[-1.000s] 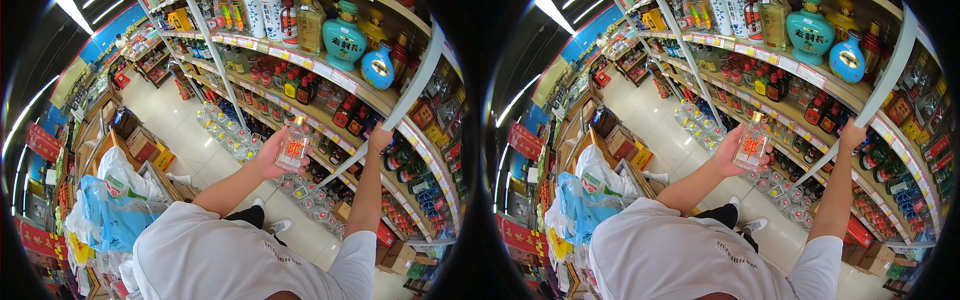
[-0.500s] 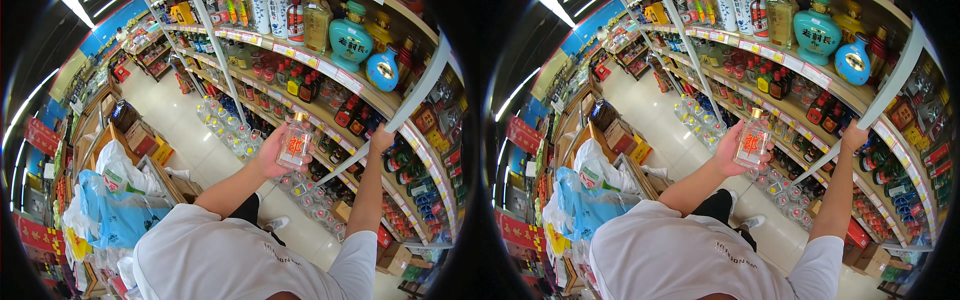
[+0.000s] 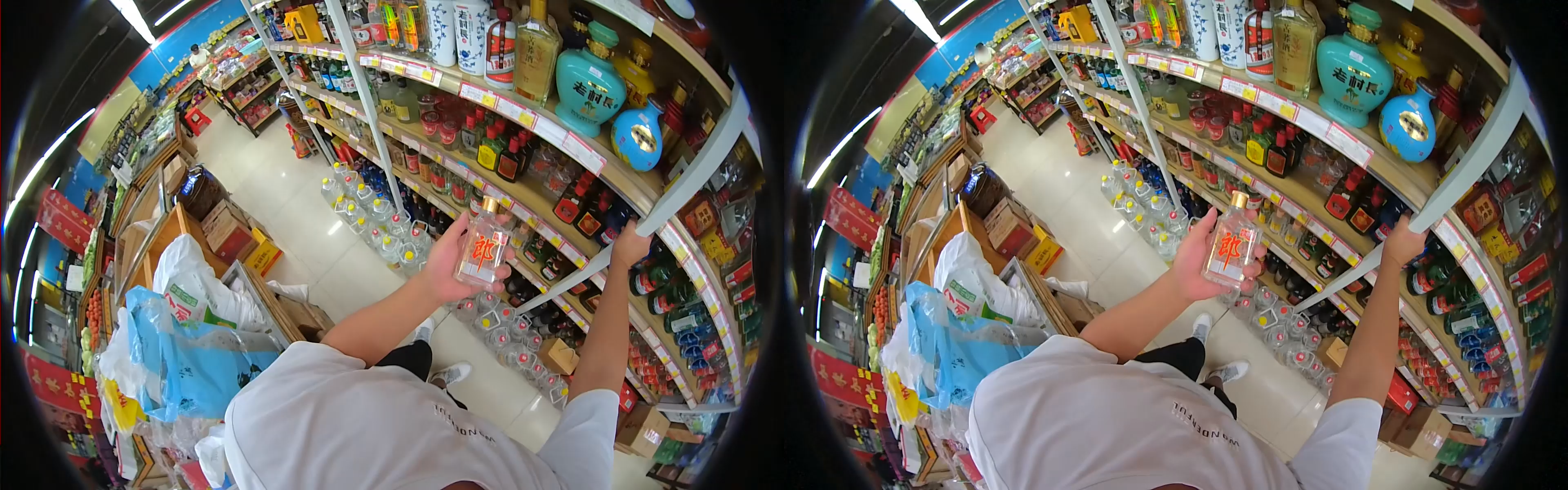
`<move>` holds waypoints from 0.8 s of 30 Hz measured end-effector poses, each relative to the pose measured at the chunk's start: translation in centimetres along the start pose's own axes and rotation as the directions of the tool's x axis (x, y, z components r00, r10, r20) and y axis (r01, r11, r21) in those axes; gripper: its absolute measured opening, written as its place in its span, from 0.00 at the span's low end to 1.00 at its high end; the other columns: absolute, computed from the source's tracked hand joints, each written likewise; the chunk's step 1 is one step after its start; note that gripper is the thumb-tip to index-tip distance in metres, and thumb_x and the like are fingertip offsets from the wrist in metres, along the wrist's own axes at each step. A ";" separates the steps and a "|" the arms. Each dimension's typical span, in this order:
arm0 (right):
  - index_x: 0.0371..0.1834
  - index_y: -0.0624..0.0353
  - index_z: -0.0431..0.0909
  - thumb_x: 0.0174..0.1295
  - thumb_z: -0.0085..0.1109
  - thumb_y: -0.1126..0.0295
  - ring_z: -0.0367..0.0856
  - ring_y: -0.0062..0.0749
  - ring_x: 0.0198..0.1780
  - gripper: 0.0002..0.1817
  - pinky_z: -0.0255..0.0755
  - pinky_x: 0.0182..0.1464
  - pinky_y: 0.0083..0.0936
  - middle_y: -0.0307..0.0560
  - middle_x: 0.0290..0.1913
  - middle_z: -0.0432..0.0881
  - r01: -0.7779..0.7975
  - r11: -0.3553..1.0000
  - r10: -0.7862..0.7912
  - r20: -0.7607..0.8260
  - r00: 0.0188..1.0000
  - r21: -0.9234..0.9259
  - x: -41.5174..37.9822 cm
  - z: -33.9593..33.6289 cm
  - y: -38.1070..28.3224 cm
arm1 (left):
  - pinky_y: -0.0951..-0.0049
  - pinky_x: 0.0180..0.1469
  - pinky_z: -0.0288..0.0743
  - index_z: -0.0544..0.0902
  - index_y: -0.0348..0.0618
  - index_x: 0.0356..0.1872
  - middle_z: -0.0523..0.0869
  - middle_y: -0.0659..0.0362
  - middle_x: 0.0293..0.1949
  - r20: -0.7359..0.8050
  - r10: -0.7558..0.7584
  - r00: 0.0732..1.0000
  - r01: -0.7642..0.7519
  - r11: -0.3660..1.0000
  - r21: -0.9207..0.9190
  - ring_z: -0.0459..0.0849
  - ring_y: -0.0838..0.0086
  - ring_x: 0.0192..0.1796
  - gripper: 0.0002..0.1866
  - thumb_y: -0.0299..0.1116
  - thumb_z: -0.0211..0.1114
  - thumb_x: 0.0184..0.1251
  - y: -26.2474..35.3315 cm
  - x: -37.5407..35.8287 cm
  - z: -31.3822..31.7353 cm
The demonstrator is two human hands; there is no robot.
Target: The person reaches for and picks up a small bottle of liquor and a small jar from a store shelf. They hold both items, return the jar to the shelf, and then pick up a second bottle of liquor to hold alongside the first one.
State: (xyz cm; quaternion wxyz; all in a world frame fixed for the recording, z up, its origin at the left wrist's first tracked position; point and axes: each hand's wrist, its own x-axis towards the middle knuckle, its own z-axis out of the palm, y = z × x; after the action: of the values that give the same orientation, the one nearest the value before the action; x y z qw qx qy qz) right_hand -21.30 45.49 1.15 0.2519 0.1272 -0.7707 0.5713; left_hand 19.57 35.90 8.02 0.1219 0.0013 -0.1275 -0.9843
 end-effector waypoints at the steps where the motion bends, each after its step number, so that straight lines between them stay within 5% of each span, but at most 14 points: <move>1: 0.42 0.71 0.80 0.58 0.66 0.55 0.87 0.42 0.30 0.24 0.77 0.39 0.36 0.54 0.28 0.86 0.008 1.000 -0.008 0.002 1.000 -0.001 0.2 0.1 0.5 | 0.49 0.39 0.73 0.68 0.63 0.68 0.81 0.45 0.47 0.013 -0.011 1.000 0.011 1.000 -0.009 0.79 0.53 0.39 0.29 0.64 0.37 0.76 0.3 0.2 -0.2; 4: 0.34 0.72 0.81 0.59 0.65 0.55 0.86 0.42 0.31 0.23 0.76 0.40 0.38 0.54 0.27 0.86 0.010 1.000 -0.010 0.029 1.000 0.007 0.4 0.2 1.2 | 0.50 0.38 0.72 0.68 0.64 0.69 0.81 0.44 0.47 0.004 -0.012 1.000 0.012 1.000 -0.009 0.79 0.53 0.39 0.30 0.64 0.36 0.76 1.6 1.0 -1.1; 8: 0.40 0.72 0.79 0.60 0.67 0.65 0.82 0.31 0.27 0.17 0.76 0.33 0.31 0.50 0.29 0.84 -0.077 0.993 0.070 0.084 0.994 0.092 0.2 0.0 1.4 | 0.49 0.37 0.74 0.68 0.64 0.69 0.81 0.44 0.48 -0.009 -0.036 0.999 0.035 0.997 -0.061 0.79 0.53 0.39 0.29 0.64 0.37 0.76 3.2 3.1 -3.0; 14: 0.46 0.74 0.76 0.58 0.64 0.75 0.80 0.30 0.30 0.16 0.77 0.33 0.28 0.51 0.36 0.83 -0.137 0.971 0.124 0.073 0.990 0.198 -0.3 -0.1 0.4 | 0.50 0.38 0.75 0.69 0.64 0.69 0.81 0.46 0.47 -0.040 -0.042 0.998 0.040 0.998 -0.058 0.79 0.54 0.40 0.29 0.62 0.36 0.77 6.7 6.3 -4.5; 17: 0.46 0.75 0.76 0.58 0.63 0.75 0.81 0.31 0.31 0.16 0.77 0.33 0.28 0.51 0.36 0.83 -0.168 0.918 0.167 0.033 0.985 0.358 -0.3 0.5 0.6 | 0.50 0.39 0.76 0.69 0.63 0.69 0.81 0.46 0.46 -0.068 -0.065 0.996 0.060 0.996 -0.073 0.80 0.54 0.40 0.28 0.62 0.36 0.77 7.8 7.0 -4.9; 21: 0.40 0.72 0.78 0.51 0.68 0.69 0.81 0.35 0.32 0.18 0.78 0.37 0.36 0.51 0.34 0.83 -0.164 0.982 0.164 0.002 0.986 0.089 0.1 0.4 4.0 | 0.50 0.39 0.76 0.69 0.64 0.68 0.82 0.47 0.47 0.018 -0.120 0.993 0.121 0.979 -0.166 0.80 0.54 0.40 0.30 0.64 0.38 0.75 9.1 7.7 -5.0; 23: 0.37 0.72 0.78 0.46 0.69 0.68 0.79 0.35 0.32 0.20 0.77 0.37 0.37 0.50 0.31 0.82 -0.123 0.959 0.142 -0.055 0.988 0.255 -0.1 0.8 3.7 | 0.50 0.40 0.77 0.70 0.64 0.68 0.83 0.46 0.47 0.027 -0.161 0.987 0.163 0.970 -0.181 0.80 0.53 0.39 0.29 0.64 0.41 0.74 9.8 8.2 -5.2; 24: 0.37 0.72 0.78 0.44 0.70 0.66 0.78 0.36 0.31 0.21 0.76 0.39 0.39 0.49 0.30 0.81 -0.163 0.969 0.184 -0.096 0.978 0.188 -0.1 0.8 3.3 | 0.49 0.40 0.77 0.70 0.64 0.68 0.83 0.46 0.47 0.014 -0.185 0.983 0.185 0.967 -0.176 0.80 0.53 0.39 0.29 0.63 0.41 0.73 10.1 8.3 -5.6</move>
State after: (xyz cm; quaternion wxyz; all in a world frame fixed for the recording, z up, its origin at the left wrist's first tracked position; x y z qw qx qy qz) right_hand -23.03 45.75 -1.82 0.2315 0.0490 -0.7090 0.6643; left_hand 14.08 23.01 5.35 0.0293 0.0038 -0.0391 -0.9988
